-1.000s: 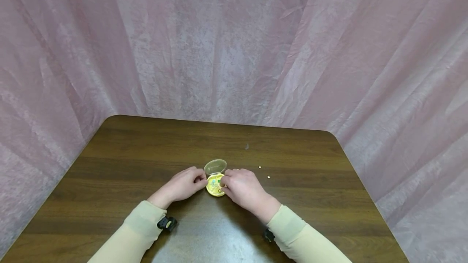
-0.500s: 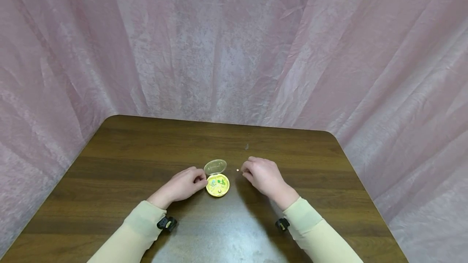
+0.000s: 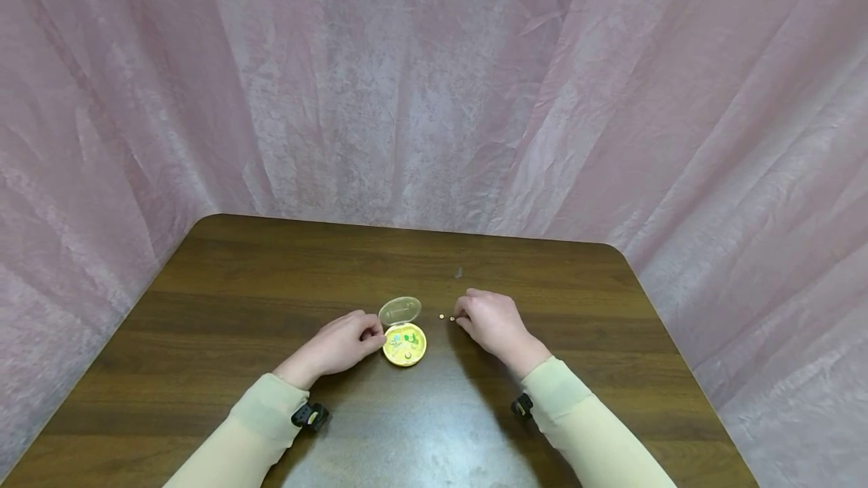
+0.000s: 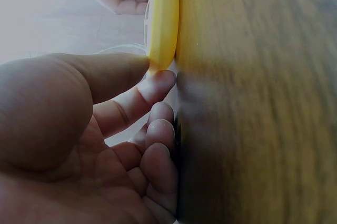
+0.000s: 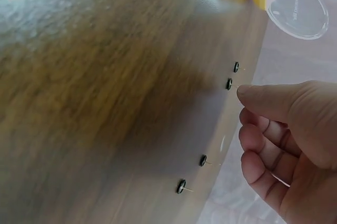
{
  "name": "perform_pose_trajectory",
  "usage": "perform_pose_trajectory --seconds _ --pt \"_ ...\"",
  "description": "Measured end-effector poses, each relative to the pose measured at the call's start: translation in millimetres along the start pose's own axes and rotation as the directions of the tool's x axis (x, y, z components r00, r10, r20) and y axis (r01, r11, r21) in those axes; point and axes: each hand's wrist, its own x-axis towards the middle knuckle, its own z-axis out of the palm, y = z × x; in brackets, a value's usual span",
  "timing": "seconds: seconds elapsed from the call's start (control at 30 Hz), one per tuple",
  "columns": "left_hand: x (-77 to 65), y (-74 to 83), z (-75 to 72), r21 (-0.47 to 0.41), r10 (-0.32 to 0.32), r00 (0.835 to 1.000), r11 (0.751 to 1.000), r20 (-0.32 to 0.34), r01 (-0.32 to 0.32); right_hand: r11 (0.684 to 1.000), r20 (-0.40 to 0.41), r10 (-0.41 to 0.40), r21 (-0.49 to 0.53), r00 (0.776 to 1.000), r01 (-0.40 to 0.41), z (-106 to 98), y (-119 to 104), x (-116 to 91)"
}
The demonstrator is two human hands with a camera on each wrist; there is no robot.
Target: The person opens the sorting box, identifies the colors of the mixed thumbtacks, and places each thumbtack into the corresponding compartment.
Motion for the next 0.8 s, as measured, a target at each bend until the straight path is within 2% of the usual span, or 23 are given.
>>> perform_pose_trajectory --seconds 0.47,0.8 --pt "0.1 1.9 1.3 0.001 0.008 1.0 1.0 0.0 -0.008 0.999 -0.01 -0.008 -0.049 1.0 0.007 11.8 -2.4 6.0" --pt "-0.6 1.4 2.1 -0.002 0.004 1.0 1.0 0.003 -0.004 0.997 -0.025 -0.002 -0.075 1.0 0.001 12.7 -3.4 4.9"
